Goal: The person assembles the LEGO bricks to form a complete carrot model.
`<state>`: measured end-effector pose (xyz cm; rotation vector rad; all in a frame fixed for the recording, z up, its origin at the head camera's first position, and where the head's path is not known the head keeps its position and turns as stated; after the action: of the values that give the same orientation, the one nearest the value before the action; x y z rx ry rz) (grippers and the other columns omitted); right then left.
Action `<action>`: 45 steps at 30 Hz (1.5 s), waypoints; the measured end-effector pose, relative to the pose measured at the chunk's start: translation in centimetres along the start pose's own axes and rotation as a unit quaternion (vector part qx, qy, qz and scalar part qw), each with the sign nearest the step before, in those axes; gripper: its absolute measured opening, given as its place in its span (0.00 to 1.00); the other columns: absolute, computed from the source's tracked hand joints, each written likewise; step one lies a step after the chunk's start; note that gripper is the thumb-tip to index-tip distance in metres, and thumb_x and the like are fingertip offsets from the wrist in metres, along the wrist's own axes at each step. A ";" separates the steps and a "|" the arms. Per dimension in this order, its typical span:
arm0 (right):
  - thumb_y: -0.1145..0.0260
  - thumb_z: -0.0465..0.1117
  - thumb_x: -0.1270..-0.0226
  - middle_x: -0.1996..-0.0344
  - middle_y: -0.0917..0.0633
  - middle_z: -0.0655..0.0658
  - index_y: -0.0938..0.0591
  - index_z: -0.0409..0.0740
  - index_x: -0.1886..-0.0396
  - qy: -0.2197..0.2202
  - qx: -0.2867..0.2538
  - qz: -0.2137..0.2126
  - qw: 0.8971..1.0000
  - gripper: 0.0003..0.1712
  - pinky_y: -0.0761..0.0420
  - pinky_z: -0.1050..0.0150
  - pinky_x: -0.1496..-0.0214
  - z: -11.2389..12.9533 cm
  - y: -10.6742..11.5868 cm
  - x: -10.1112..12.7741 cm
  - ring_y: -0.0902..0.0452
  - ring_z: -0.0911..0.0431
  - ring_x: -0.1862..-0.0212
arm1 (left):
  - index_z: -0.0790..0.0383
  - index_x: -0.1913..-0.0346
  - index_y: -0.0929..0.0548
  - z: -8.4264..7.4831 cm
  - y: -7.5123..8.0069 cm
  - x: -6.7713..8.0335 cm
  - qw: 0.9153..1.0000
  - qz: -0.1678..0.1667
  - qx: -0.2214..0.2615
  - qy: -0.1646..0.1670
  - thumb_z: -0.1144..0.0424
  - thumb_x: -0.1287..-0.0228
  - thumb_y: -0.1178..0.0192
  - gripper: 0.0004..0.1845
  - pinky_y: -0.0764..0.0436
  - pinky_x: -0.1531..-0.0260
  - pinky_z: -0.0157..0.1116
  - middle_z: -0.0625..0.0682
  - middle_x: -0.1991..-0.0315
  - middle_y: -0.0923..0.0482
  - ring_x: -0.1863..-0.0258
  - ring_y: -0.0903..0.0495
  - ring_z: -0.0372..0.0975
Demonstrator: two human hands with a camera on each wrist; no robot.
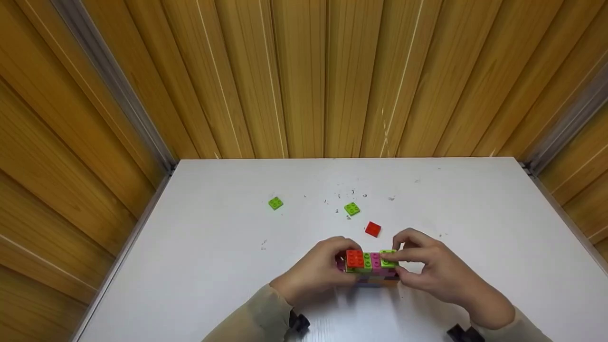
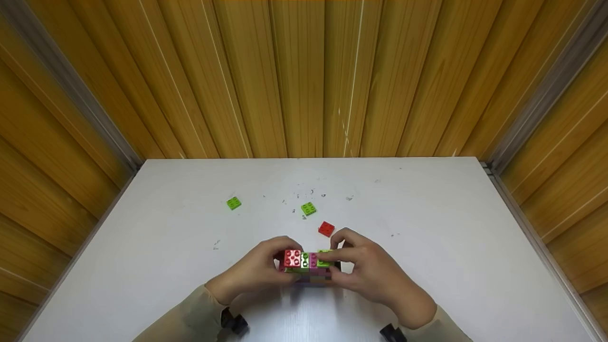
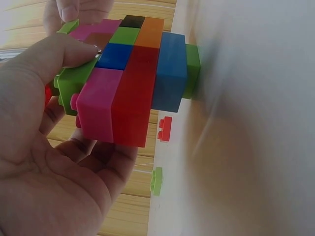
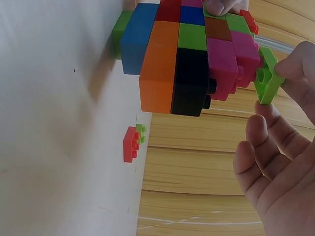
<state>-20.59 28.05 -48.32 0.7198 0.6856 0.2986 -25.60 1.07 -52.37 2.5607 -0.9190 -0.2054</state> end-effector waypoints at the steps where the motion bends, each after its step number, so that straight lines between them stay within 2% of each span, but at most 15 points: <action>1: 0.19 0.21 0.47 0.50 0.17 0.56 0.02 0.58 0.46 0.003 0.002 -0.001 1.000 0.33 0.22 0.74 0.51 0.0 0.0 0.0 0.22 0.65 0.51 | 0.46 0.44 0.10 0.0 0.0 0.0 1.000 0.000 0.000 0.001 0.64 0.37 0.19 0.20 0.13 0.43 0.36 0.38 0.51 0.16 0.53 0.20 0.30; 10: 0.20 0.19 0.50 0.51 0.16 0.52 0.02 0.53 0.47 0.037 -0.017 -0.015 0.999 0.33 0.22 0.75 0.51 -0.4 -0.2 0.1 0.21 0.62 0.52 | 0.46 0.45 0.10 0.1 -0.1 -0.1 1.000 -0.001 -0.001 0.001 0.65 0.39 0.19 0.20 0.13 0.46 0.34 0.38 0.52 0.16 0.55 0.20 0.29; 14: 0.20 0.19 0.49 0.50 0.16 0.51 0.02 0.51 0.47 0.019 -0.042 -0.014 0.999 0.32 0.21 0.74 0.50 -0.6 -0.5 0.1 0.20 0.62 0.51 | 0.46 0.44 0.10 0.1 0.0 -0.1 1.000 -0.001 0.005 0.005 0.65 0.38 0.19 0.20 0.11 0.43 0.40 0.37 0.52 0.16 0.54 0.20 0.29; 21: 0.20 0.20 0.46 0.51 0.16 0.51 0.03 0.50 0.45 -0.015 -0.066 -0.004 0.998 0.31 0.20 0.70 0.61 -0.7 -0.8 0.0 0.20 0.62 0.54 | 0.47 0.45 0.09 0.1 0.2 -0.2 1.000 -0.001 0.007 0.002 0.65 0.38 0.19 0.20 0.11 0.45 0.42 0.38 0.52 0.15 0.55 0.20 0.30; 24: 0.20 0.22 0.43 0.50 0.16 0.51 0.04 0.53 0.44 -0.027 -0.076 0.004 0.997 0.30 0.19 0.67 0.62 -1.0 -0.8 0.0 0.20 0.60 0.54 | 0.48 0.44 0.09 0.1 0.3 -0.1 1.000 -0.001 0.004 -0.003 0.65 0.38 0.19 0.20 0.11 0.45 0.43 0.38 0.52 0.15 0.55 0.20 0.29; 27: 0.18 0.25 0.40 0.49 0.14 0.52 0.07 0.56 0.39 -0.034 -0.085 0.016 0.996 0.32 0.18 0.65 0.57 -1.4 -0.9 0.1 0.19 0.57 0.54 | 0.48 0.44 0.10 0.0 0.3 -0.1 1.000 0.001 0.002 -0.004 0.65 0.37 0.19 0.20 0.11 0.44 0.41 0.38 0.52 0.15 0.55 0.20 0.29; 31: 0.16 0.32 0.35 0.43 0.11 0.54 0.15 0.59 0.28 -0.060 -0.083 0.051 0.993 0.38 0.16 0.65 0.45 -2.5 -1.1 0.2 0.17 0.62 0.47 | 0.47 0.44 0.10 0.0 0.2 -0.1 1.000 0.005 0.004 0.005 0.64 0.37 0.19 0.20 0.13 0.43 0.38 0.38 0.50 0.16 0.53 0.20 0.30; 34: 0.18 0.37 0.29 0.39 0.10 0.51 0.16 0.58 0.28 -0.098 -0.118 0.093 0.984 0.33 0.14 0.65 0.39 -3.2 -1.5 0.3 0.17 0.65 0.41 | 0.46 0.45 0.10 0.0 0.3 0.0 1.000 0.007 0.007 0.006 0.64 0.37 0.19 0.19 0.13 0.42 0.38 0.38 0.50 0.15 0.52 0.19 0.30; 38: 0.22 0.37 0.25 0.41 0.11 0.46 0.12 0.52 0.37 -0.145 -0.203 0.130 0.959 0.20 0.12 0.65 0.38 -3.6 -1.9 0.4 0.16 0.63 0.41 | 0.45 0.42 0.09 0.0 0.9 0.1 0.999 0.024 0.009 0.019 0.62 0.35 0.18 0.20 0.14 0.39 0.39 0.37 0.47 0.14 0.49 0.19 0.32; 40: 0.22 0.36 0.25 0.41 0.11 0.44 0.12 0.50 0.39 -0.161 -0.227 0.137 0.951 0.18 0.12 0.65 0.39 -3.7 -2.0 0.5 0.15 0.62 0.42 | 0.46 0.38 0.10 0.1 1.8 0.3 0.999 0.036 -0.001 0.035 0.59 0.36 0.17 0.24 0.16 0.35 0.42 0.39 0.43 0.14 0.44 0.18 0.35; 42: 0.22 0.36 0.25 0.41 0.11 0.45 0.12 0.49 0.39 -0.167 -0.233 0.140 0.948 0.18 0.13 0.65 0.39 -3.8 -2.0 0.5 0.15 0.60 0.42 | 0.48 0.32 0.12 0.3 3.1 0.4 0.998 0.041 -0.011 0.054 0.57 0.36 0.17 0.29 0.17 0.32 0.46 0.44 0.36 0.14 0.38 0.18 0.40; 45: 0.22 0.36 0.25 0.40 0.10 0.46 0.12 0.49 0.37 -0.170 -0.234 0.142 0.947 0.19 0.14 0.65 0.39 -3.9 -1.9 0.5 0.15 0.60 0.42 | 0.51 0.26 0.15 1.1 5.6 0.6 0.996 0.019 -0.017 0.081 0.52 0.35 0.18 0.35 0.17 0.32 0.51 0.52 0.29 0.16 0.36 0.16 0.47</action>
<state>-22.76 28.89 -52.04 0.3941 0.1650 0.5646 -28.68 -3.54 -51.01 2.4850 -0.8931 -0.0026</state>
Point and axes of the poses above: each hand's wrist, its own x-axis away from the middle knuckle, its own y-axis out of the back of the hand, z = x × y, the point moved 2 cm from there along -x, towards the middle knuckle
